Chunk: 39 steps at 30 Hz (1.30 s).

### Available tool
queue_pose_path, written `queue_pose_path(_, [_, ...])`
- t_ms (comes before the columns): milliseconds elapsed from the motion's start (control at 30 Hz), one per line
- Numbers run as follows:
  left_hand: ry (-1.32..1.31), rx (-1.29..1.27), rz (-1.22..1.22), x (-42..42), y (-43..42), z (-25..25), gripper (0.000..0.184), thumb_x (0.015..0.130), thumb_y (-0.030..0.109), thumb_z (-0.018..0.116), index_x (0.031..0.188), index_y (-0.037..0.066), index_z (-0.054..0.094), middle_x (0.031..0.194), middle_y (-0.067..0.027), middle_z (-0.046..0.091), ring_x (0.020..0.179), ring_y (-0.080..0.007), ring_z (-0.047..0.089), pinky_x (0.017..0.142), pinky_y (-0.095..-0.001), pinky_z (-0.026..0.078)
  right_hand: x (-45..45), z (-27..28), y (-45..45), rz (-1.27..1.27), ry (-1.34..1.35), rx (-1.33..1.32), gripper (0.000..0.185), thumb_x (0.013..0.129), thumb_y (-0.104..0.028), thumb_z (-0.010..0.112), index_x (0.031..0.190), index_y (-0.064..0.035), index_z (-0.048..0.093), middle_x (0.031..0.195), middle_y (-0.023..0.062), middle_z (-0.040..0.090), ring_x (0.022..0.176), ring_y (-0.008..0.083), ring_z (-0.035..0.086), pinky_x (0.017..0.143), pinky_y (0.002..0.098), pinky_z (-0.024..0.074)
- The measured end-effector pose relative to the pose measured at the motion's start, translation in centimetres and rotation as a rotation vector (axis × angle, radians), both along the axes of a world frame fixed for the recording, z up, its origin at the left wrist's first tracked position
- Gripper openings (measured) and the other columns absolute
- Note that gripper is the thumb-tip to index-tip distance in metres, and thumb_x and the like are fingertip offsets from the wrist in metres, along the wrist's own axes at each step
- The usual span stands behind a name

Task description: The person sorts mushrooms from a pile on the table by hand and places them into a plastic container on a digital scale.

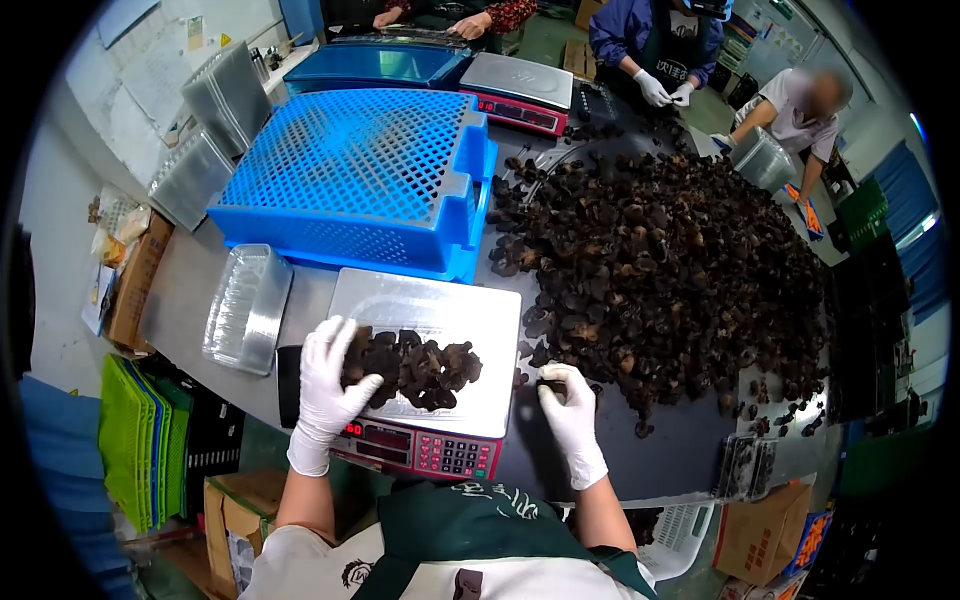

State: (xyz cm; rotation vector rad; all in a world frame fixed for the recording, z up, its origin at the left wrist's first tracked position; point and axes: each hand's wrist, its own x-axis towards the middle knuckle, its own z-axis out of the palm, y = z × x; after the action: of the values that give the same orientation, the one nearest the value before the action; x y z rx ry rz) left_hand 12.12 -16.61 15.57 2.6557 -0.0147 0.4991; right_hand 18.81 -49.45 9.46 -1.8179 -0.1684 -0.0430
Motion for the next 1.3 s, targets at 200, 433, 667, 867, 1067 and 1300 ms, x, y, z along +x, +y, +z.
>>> queue_pose_path(200, [0.178, 0.037, 0.062, -1.3, -1.2, -2.8, 0.075, 0.083, 0.041, 0.06, 0.139, -0.001, 0.034, 0.137, -0.0325, 0.033, 0.127, -0.0468, 0.032, 0.108, -0.0511, 0.022, -1.6, 5.3, 6.3, 0.402, -0.205, -0.261, 0.037, 0.074, -0.003, 0.071, 0.109, -0.005, 0.061, 0.114, 0.0142, 0.06, 0.101, 0.0292, 0.06, 0.087, 0.0343, 0.0486])
queue_pose_path(433, [0.101, -0.244, 0.015, -1.7, -0.1, -2.0, 0.059, 0.09, 0.029, 0.054, 0.137, -0.001, 0.037, 0.14, -0.0276, 0.033, 0.129, -0.0424, 0.034, 0.108, -0.0445, 0.027, -0.5, 4.5, 4.5, 0.29, -0.208, -0.161, 0.03, 0.075, 0.001, 0.065, 0.104, -0.0018, 0.061, 0.108, 0.0146, 0.06, 0.1, 0.0273, 0.059, 0.088, 0.0331, 0.0467])
queue_pose_path(667, [-0.087, -0.432, 0.23, -2.5, 3.1, -0.9, 0.044, 0.095, 0.017, 0.044, 0.135, -0.001, 0.04, 0.139, -0.0215, 0.037, 0.126, -0.0351, 0.04, 0.105, -0.0399, 0.033, -1.1, 2.8, -1.1, 0.05, -0.053, -0.213, 0.018, 0.079, 0.002, 0.061, 0.097, 0.0028, 0.063, 0.1, 0.0117, 0.064, 0.094, 0.0203, 0.061, 0.086, 0.029, 0.0464])
queue_pose_path(867, [-0.15, -0.364, 0.326, -3.1, 4.8, -1.8, 0.033, 0.093, 0.011, 0.048, 0.124, 0.0, 0.052, 0.122, -0.0177, 0.053, 0.117, -0.031, 0.049, 0.101, -0.037, 0.037, -2.0, 2.0, -0.8, 0.115, 0.027, -0.242, 0.016, 0.079, 0.004, 0.06, 0.095, 0.0039, 0.062, 0.095, 0.0116, 0.064, 0.088, 0.0197, 0.062, 0.082, 0.0283, 0.0479])
queue_pose_path(1067, [-0.005, -0.193, 0.27, -3.2, 4.8, -4.6, 0.031, 0.088, 0.009, 0.053, 0.118, 0.005, 0.059, 0.108, -0.0165, 0.057, 0.1, -0.0328, 0.053, 0.089, -0.039, 0.043, -2.7, 2.5, 1.4, 0.194, 0.108, -0.217, 0.031, 0.084, -0.001, 0.061, 0.114, 0.0059, 0.059, 0.082, 0.0056, 0.063, 0.073, 0.0096, 0.058, 0.07, 0.0232, 0.0475])
queue_pose_path(1300, [-0.034, -0.189, 0.252, -2.9, 3.8, -5.5, 0.029, 0.084, 0.011, 0.059, 0.112, 0.004, 0.061, 0.1, -0.0138, 0.059, 0.097, -0.0336, 0.054, 0.087, -0.0404, 0.044, -0.9, 1.3, 1.4, 0.074, -0.105, -0.377, 0.021, 0.083, -0.002, 0.06, 0.104, 0.0006, 0.064, 0.09, 0.0132, 0.066, 0.078, 0.0219, 0.065, 0.072, 0.0278, 0.0502])
